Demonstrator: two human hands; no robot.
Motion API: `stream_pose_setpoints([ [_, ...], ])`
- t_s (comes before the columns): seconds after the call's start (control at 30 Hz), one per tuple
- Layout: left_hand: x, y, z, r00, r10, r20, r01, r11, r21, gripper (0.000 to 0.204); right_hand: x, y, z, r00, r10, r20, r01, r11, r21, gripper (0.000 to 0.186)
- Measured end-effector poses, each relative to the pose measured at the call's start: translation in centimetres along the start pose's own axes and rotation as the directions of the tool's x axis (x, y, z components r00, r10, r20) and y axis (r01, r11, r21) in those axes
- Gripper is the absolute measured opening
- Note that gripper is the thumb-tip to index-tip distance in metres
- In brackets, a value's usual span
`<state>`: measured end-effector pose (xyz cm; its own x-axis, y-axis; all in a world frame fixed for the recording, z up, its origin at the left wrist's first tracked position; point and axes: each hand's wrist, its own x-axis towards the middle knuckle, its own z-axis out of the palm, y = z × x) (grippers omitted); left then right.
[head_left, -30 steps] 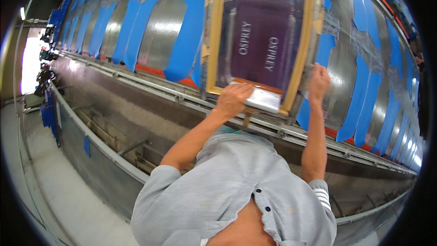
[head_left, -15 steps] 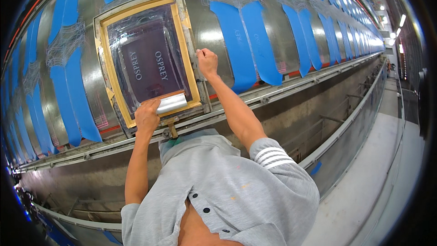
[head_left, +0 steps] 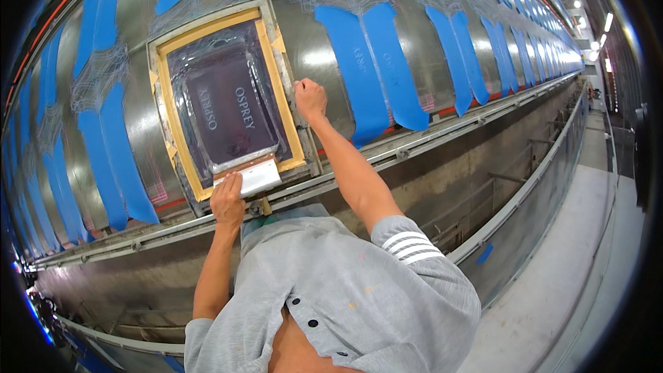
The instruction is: The person uses a squeegee to pull ink through a screen-printing frame onto a fabric panel with the word 'OSPREY' printed on it. The person repeatedly wipes the squeegee and repositions the frame while working on the same panel.
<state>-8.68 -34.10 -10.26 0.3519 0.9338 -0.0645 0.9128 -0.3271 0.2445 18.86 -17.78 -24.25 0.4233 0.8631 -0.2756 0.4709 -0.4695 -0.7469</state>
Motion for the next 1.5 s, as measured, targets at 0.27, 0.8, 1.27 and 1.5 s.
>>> stream_pose_setpoints([
  [0.27, 15.8, -7.6, -0.6, 0.984, 0.09, -0.151, -0.074, 0.992, 0.104, 0.044, -2.3, -0.6, -1.7, 0.998, 0.049, 0.028, -0.047, 0.996, -0.075, 0.03],
  [0.8, 26.9, -10.7, -4.4, 0.991, -0.062, 0.118, 0.051, 0.995, 0.089, 0.043, 4.0, -16.6, 4.5, 0.597, -0.702, 0.389, 0.802, 0.532, -0.273, 0.013],
  [1.27, 10.5, -3.2, -6.7, 0.911, -0.156, 0.381, 0.181, 0.983, -0.031, 0.043, -11.1, -12.4, -2.6, 0.516, -0.475, 0.712, 0.764, 0.631, -0.133, 0.019],
  [1.5, 28.0, -6.4, -6.4, 0.971, -0.11, 0.213, 0.088, 0.99, 0.112, 0.03, 6.4, -17.9, -1.0, 0.551, -0.577, 0.603, 0.82, 0.509, -0.263, 0.018],
])
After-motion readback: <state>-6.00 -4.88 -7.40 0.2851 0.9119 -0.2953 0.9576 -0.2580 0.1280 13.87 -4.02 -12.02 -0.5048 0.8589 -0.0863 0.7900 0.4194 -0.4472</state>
